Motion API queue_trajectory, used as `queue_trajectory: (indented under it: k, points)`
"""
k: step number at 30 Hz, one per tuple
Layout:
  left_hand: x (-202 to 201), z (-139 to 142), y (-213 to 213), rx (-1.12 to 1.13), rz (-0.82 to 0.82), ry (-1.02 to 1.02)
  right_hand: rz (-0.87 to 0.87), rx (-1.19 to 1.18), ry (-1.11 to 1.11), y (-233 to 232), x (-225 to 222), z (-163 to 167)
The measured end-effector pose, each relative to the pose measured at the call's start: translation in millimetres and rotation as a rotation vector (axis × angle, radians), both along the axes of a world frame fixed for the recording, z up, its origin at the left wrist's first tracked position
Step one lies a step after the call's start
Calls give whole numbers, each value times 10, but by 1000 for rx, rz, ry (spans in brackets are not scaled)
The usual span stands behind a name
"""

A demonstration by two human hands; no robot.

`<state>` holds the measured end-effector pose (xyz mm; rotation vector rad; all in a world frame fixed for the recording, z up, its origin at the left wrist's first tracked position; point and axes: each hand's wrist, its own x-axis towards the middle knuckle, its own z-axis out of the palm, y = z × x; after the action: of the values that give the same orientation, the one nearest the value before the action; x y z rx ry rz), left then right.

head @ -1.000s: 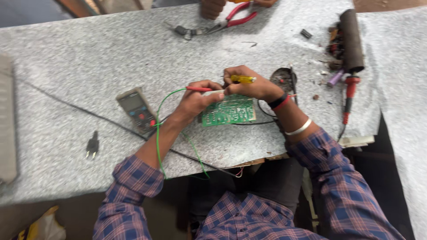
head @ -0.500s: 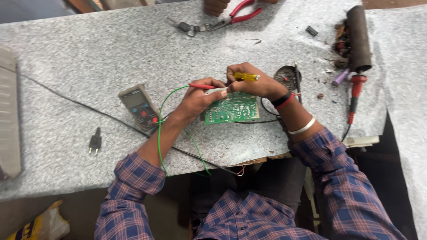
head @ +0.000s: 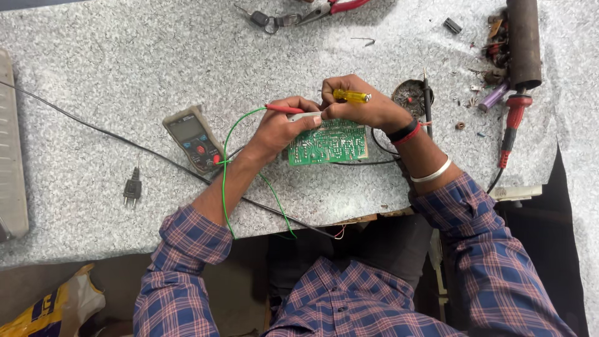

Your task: The person holds a green circuit board on a workbench and probes its components with multimeter test leads, checking readings on the meter. They then use a yellow-handled screwdriver to work on the board's components while continuing to probe different points with the red and black leads.

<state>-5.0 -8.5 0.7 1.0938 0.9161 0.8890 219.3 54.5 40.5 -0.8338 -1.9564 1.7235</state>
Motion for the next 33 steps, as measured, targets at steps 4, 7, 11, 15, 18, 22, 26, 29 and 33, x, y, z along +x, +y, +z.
queue_trajectory:
  k: [4,7,11,15,18,22,26,29,33]
  points:
    - [-6,22,25,87,-5,115,-4,17,-7,-2,9,1]
    - [11,23,37,94,-15,57,-4,24,-18,16,32,8]
    - [5,13,46,49,-26,66,-11,16,42,44,23,-9]
    - [23,2,72,52,-24,52,-199,-23,-16,37,50,-46]
    - [29,0,63,50,7,33,-248,25,193,104,75,-60]
    - [1,-5,49,71,86,24,-407,-193,372,184,110,-83]
    - [-75,-15,98,80,224,89,-373,-142,480,165,205,-115]
    - [-135,-25,163,245,325,102,-416,-121,424,159,220,-176]
    - [-127,-62,176,381,350,141,-382,-158,404,175,247,-267]
